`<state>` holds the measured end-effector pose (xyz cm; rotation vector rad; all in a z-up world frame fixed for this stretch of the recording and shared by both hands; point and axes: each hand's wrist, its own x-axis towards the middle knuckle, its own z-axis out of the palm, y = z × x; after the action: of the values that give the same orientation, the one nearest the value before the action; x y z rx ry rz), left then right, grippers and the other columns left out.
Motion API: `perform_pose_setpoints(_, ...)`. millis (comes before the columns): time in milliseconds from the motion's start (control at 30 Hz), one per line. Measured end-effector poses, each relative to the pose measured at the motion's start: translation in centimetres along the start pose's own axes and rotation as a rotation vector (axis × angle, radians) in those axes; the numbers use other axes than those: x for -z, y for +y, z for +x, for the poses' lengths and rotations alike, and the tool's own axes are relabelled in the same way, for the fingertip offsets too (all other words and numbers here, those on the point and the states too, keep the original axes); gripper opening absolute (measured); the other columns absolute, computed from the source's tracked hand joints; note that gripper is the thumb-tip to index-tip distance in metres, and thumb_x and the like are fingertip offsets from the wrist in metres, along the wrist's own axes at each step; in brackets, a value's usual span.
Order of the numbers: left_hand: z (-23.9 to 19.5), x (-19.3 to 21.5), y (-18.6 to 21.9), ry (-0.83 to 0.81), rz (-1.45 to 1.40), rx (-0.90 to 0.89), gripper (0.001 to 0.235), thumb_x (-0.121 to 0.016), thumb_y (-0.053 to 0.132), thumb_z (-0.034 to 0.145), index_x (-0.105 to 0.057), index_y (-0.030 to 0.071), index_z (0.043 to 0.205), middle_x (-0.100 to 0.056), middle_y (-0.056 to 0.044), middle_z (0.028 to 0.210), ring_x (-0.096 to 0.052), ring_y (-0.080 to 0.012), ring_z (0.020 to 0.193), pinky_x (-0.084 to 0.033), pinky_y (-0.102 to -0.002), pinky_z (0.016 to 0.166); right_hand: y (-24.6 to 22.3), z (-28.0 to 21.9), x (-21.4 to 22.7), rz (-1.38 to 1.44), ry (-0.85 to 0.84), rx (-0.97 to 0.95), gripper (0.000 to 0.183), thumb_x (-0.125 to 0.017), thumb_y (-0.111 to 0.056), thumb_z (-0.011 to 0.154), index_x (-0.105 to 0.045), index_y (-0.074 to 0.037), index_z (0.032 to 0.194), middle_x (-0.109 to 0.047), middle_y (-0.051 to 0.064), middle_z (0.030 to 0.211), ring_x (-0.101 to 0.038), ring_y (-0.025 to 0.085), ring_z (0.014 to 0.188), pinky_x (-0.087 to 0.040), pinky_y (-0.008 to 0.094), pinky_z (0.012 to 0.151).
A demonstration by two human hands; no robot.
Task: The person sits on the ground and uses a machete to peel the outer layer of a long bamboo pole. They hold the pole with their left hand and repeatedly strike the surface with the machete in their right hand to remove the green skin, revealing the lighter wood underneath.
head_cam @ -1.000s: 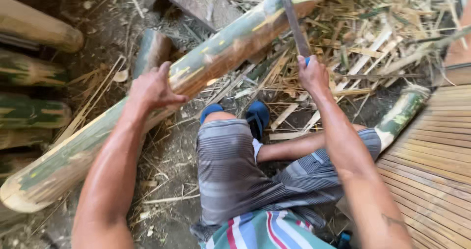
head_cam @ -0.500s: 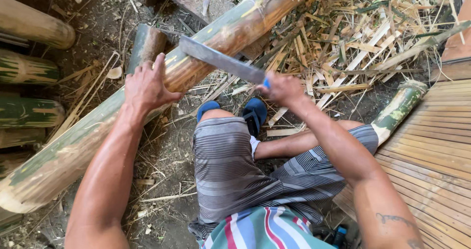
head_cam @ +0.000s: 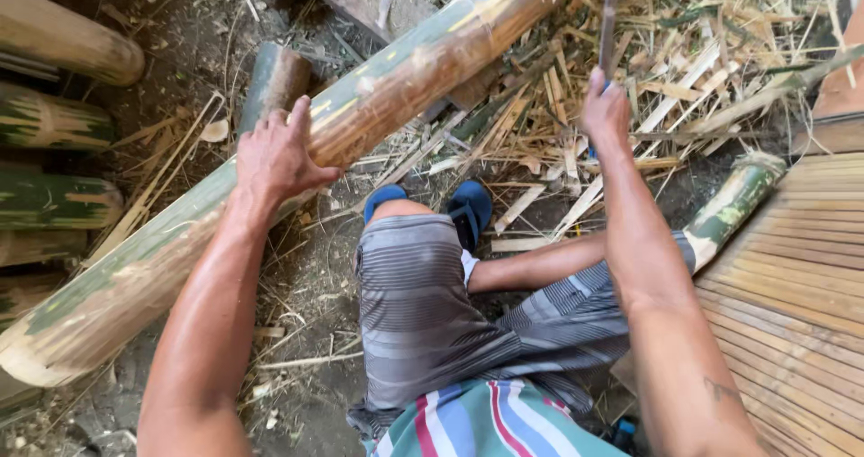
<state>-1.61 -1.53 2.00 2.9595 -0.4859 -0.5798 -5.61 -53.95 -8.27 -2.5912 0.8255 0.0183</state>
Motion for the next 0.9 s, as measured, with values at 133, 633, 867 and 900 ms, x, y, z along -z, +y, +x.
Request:
perform_pose_setpoints(133,0.5,0.4,-0.2,-0.076,-0.023,0.038,0.126,-0.088,0.063,0.063,-0.028,0.013,0.162,-0.060,-0.030,0.127,-0.065,-0.0422,0.110,-0.057,-0.051,0.090,-3.3,-4.4,-0.8,0.042,-0.194,0.048,0.056,-0.033,-0.054,0.110,-0.055,-0.003,0.103,-0.066,0.019,0.079,-0.065,0.035,0.062,-0.055,0.051,0.050)
perform_pose_setpoints(633,1.0,0.7,-0.9,-0.116,-0.021,0.039,0.134,-0.086,0.075,0.059,-0.026,0.014,0.162,-0.062,-0.027,0.121,-0.068,-0.0379,0.101,-0.059,-0.049,0.082,-1.4,-6.4,-6.5,-0.218,-0.201,0.528,0.050,-0.033,-0.051,0.112,-0.054,-0.008,0.096,-0.056,0.006,0.062,-0.059,0.022,0.051,-0.050,0.042,0.046)
perform_pose_setpoints(867,1.1,1.0,0.2,-0.097,0.002,0.047,0.128,-0.085,0.071,0.063,-0.027,0.014,0.162,-0.061,-0.028,0.125,-0.068,-0.0370,0.096,-0.061,-0.046,0.074,1.8,-2.2,-3.4,0.055,0.076,0.147,0.053,-0.037,-0.055,0.116,-0.057,-0.010,0.096,-0.054,0.003,0.069,-0.054,0.018,0.059,-0.047,0.041,0.052)
perform_pose_setpoints(900,0.9,0.9,0.0,-0.119,0.006,0.062,0.125,-0.084,0.070,0.064,-0.029,0.014,0.162,-0.063,-0.027,0.123,-0.069,-0.0361,0.097,-0.061,-0.046,0.075,1.5,-2.9,-3.2,-0.078,0.124,0.278,0.055,-0.041,-0.055,0.119,-0.058,-0.008,0.096,-0.054,0.005,0.070,-0.054,0.020,0.061,-0.047,0.042,0.056)
